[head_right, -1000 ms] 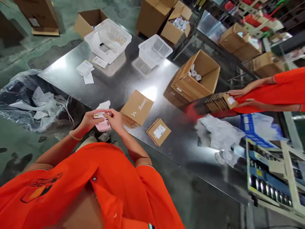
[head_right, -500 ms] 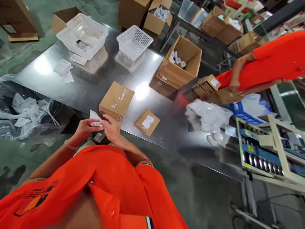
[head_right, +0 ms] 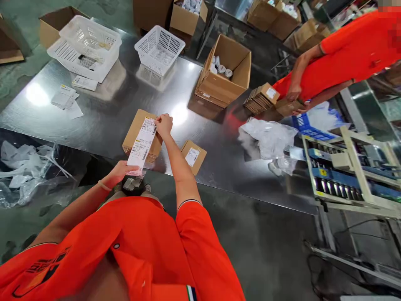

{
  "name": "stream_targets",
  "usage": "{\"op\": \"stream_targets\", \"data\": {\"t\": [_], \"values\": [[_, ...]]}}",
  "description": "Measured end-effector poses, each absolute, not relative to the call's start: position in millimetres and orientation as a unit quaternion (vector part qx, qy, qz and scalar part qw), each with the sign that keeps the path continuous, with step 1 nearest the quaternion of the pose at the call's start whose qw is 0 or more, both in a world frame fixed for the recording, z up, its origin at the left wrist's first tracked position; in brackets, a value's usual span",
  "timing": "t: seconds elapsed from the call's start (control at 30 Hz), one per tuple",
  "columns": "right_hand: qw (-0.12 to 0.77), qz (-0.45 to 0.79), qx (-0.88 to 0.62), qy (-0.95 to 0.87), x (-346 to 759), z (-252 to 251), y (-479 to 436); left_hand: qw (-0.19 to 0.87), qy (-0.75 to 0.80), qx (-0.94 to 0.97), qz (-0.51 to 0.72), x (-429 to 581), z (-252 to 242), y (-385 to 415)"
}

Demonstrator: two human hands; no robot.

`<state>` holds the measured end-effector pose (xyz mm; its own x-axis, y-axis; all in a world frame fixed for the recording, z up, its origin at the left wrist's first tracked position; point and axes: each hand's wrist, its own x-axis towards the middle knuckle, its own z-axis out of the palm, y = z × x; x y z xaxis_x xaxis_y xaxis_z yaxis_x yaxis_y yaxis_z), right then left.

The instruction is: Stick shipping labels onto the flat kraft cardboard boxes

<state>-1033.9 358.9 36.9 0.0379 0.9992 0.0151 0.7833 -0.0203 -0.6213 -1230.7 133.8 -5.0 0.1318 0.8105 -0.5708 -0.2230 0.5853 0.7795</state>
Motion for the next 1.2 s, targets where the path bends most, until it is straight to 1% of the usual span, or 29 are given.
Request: {"op": "stream_targets", "data": {"t": [0.07,0.17,0.23,0.33,0.4,0.47,0.53,0.63,0.73,0.8,0.87,0.93,1.03,1.07,1.13,1.17,1.2], "values": [[0.207,0.179,-0.702,-0.658,-1039.8,40.6,350.5,0.692,0.558,0.31,0.337,-1243.9,-21.0,128.4],[0.212,0.104,-0.684,-0.69,-1057.0,40.8,329.3,0.638,0.576,0.421,0.288,-1266.9,-39.1,110.1],[0.203,0.112,-0.629,-0.742,-1074.9,34.7,313.3,0.606,0.566,0.476,0.294,-1278.2,-39.7,101.7],[0.15,0.161,-0.567,-0.794,-1098.5,22.8,298.9,0.555,0.556,0.519,0.336,-1283.4,-22.0,110.7],[0.115,0.176,-0.561,-0.801,-1101.8,19.2,302.2,0.496,0.575,0.541,0.362,-1281.2,-5.0,131.3],[0.099,0.187,-0.575,-0.79,-1092.0,20.2,313.7,0.438,0.606,0.547,0.376,-1277.6,9.3,157.2],[0.111,0.191,-0.621,-0.752,-1073.2,22.9,324.9,0.401,0.633,0.55,0.368,-1273.8,17.5,179.8],[0.183,0.175,-0.718,-0.648,-1041.4,21.0,322.7,0.376,0.651,0.568,0.335,-1264.5,19.4,194.9],[0.233,0.21,-0.76,-0.569,-1010.9,12.4,295.3,0.4,0.623,0.594,0.314,-1249.4,17.5,187.9],[0.236,0.235,-0.777,-0.534,-983.6,10.4,272.9,0.445,0.579,0.599,0.329,-1241.3,17.8,177.8],[0.238,0.213,-0.809,-0.492,-946.4,15.3,254.3,0.486,0.546,0.581,0.357,-1239.7,19.3,167.9],[0.225,0.178,-0.85,-0.442,-905.2,25.7,240.6,0.515,0.538,0.552,0.376,-1245.5,20.8,159.4],[0.169,0.143,-0.902,-0.371,-869.1,40.9,223.7,0.557,0.551,0.496,0.375,-1258.5,22.7,146.9],[0.167,0.123,-0.905,-0.372,-871.1,43.2,217.3,0.576,0.552,0.475,0.371,-1261.5,23.6,142.0],[0.205,0.127,-0.859,-0.451,-899.4,40.6,201.4,0.618,0.544,0.431,0.37,-1264.3,25.7,132.0],[0.236,0.172,-0.801,-0.523,-923.5,35.6,191.7,0.634,0.536,0.408,0.379,-1264.9,26.6,127.7],[0.263,0.249,-0.715,-0.598,-951.5,28.5,181.0,0.644,0.53,0.384,0.396,-1266.0,26.9,124.5]]}}
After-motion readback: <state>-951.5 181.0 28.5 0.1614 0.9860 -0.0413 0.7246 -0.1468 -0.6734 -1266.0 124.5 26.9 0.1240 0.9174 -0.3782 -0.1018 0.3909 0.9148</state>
